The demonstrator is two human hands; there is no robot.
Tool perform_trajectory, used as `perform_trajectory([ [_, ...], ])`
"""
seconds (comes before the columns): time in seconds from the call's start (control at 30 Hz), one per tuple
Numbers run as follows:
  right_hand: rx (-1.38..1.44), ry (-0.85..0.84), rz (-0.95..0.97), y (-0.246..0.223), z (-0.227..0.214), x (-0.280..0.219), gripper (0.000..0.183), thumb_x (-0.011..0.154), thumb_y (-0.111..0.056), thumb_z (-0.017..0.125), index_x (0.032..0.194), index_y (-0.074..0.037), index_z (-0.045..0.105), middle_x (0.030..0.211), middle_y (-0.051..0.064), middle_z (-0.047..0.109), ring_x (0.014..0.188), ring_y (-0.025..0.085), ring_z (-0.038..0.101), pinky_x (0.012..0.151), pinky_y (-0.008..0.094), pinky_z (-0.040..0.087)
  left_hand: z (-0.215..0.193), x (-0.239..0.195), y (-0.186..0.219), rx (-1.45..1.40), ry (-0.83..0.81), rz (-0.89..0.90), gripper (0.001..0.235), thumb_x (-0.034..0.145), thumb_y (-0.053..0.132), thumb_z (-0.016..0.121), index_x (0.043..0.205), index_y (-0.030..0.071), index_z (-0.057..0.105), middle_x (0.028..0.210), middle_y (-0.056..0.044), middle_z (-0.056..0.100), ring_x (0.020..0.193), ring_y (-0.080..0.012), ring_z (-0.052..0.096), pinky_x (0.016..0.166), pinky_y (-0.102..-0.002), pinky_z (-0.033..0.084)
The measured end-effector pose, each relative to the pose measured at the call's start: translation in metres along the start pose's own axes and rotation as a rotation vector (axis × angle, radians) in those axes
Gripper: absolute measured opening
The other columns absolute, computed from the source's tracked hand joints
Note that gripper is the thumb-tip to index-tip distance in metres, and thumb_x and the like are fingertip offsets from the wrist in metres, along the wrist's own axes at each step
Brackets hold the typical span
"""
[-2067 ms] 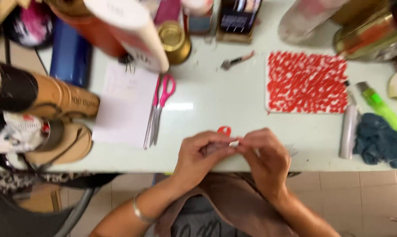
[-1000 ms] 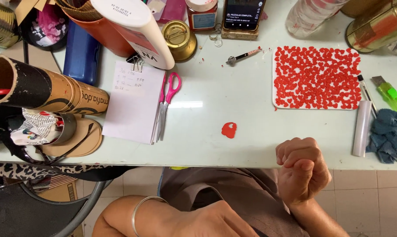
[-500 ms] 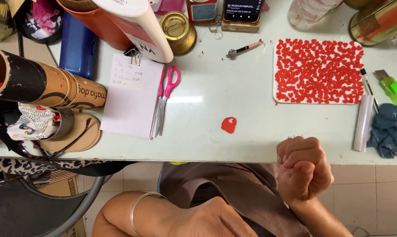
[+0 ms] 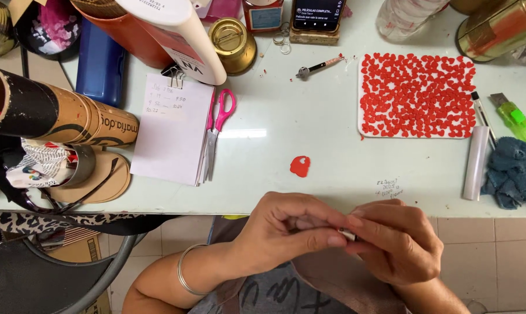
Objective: Assembling small red decorative items using glue and a rolling tool
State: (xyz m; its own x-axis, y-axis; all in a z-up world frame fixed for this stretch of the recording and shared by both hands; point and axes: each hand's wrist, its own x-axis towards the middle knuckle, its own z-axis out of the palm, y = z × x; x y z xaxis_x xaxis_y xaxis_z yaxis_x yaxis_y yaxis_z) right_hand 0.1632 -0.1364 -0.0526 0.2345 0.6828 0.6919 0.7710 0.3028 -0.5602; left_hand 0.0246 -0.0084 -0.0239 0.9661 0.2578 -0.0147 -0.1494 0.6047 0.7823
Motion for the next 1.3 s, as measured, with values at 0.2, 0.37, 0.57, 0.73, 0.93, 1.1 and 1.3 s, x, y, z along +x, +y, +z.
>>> perform_trajectory([
  [0.2,0.028,0.046,0.024,0.001,0.006,-0.002,0.016,0.078,-0.012,0.063,0.092,-0.004,0.059,0.086,0.014,0.056,0.065,0.016,0.064,0.061,0.023,0.057,-0.006,0.003,-0.010,0.035,0.031,0.006,0.019,0.085,0.002,0.062,0.104,0.000,0.061,0.097,-0.013,0.065,0.090,-0.0183,0.065,0.082,-0.020,0.054],
  [0.37,0.000,0.092,0.077,0.002,0.008,-0.006,0.006,0.081,-0.008,0.059,0.086,-0.005,0.058,0.083,0.016,0.056,0.061,0.016,0.060,0.057,0.025,0.054,-0.008,0.004,-0.011,-0.191,-0.028,-0.084,0.021,0.090,0.000,0.055,0.110,-0.005,0.056,0.104,-0.024,0.061,0.101,-0.0314,0.061,0.094,-0.032,0.053],
  [0.57,-0.043,0.115,0.104,0.003,0.012,-0.002,0.009,0.084,-0.011,0.055,0.085,-0.003,0.059,0.081,0.014,0.057,0.065,0.017,0.058,0.056,0.024,0.050,-0.013,0.008,-0.016,-0.128,0.013,-0.119,0.024,0.091,0.001,0.053,0.114,-0.004,0.055,0.104,-0.020,0.062,0.103,-0.0344,0.061,0.085,-0.030,0.055],
  [0.73,-0.149,0.126,0.146,0.005,0.016,-0.002,0.003,0.082,0.000,0.057,0.084,-0.002,0.058,0.080,0.015,0.060,0.069,0.019,0.059,0.062,0.027,0.049,-0.015,0.014,-0.015,-0.084,0.072,-0.139,0.024,0.090,0.007,0.053,0.112,-0.003,0.055,0.097,-0.019,0.063,0.097,-0.0265,0.063,0.085,-0.029,0.055],
  [0.93,0.218,0.212,0.499,0.003,0.021,0.013,0.021,0.091,-0.021,0.050,0.091,-0.001,0.052,0.082,0.015,0.054,0.065,0.021,0.055,0.059,0.026,0.046,-0.025,0.021,-0.028,-0.064,0.218,-0.095,0.019,0.088,0.006,0.056,0.105,-0.002,0.058,0.096,-0.014,0.065,0.091,-0.0195,0.064,0.086,-0.028,0.054],
  [1.1,1.160,0.349,1.090,0.025,0.015,0.007,0.016,0.090,-0.020,0.050,0.098,-0.008,0.055,0.094,0.009,0.054,0.080,0.017,0.052,0.061,0.026,0.046,-0.035,0.027,-0.036,0.036,0.328,-0.040,0.022,0.086,0.012,0.059,0.106,0.002,0.061,0.091,-0.009,0.066,0.090,-0.0136,0.064,0.088,-0.026,0.053],
  [1.3,0.794,0.291,1.017,0.029,0.034,-0.006,0.017,0.090,-0.009,0.048,0.099,0.005,0.051,0.069,0.000,0.037,0.058,0.004,0.032,0.053,0.019,0.033,-0.041,0.036,-0.055,-0.034,0.487,0.027,0.032,0.082,0.008,0.066,0.111,-0.002,0.058,0.090,-0.013,0.066,0.082,-0.0178,0.067,0.076,-0.033,0.057],
])
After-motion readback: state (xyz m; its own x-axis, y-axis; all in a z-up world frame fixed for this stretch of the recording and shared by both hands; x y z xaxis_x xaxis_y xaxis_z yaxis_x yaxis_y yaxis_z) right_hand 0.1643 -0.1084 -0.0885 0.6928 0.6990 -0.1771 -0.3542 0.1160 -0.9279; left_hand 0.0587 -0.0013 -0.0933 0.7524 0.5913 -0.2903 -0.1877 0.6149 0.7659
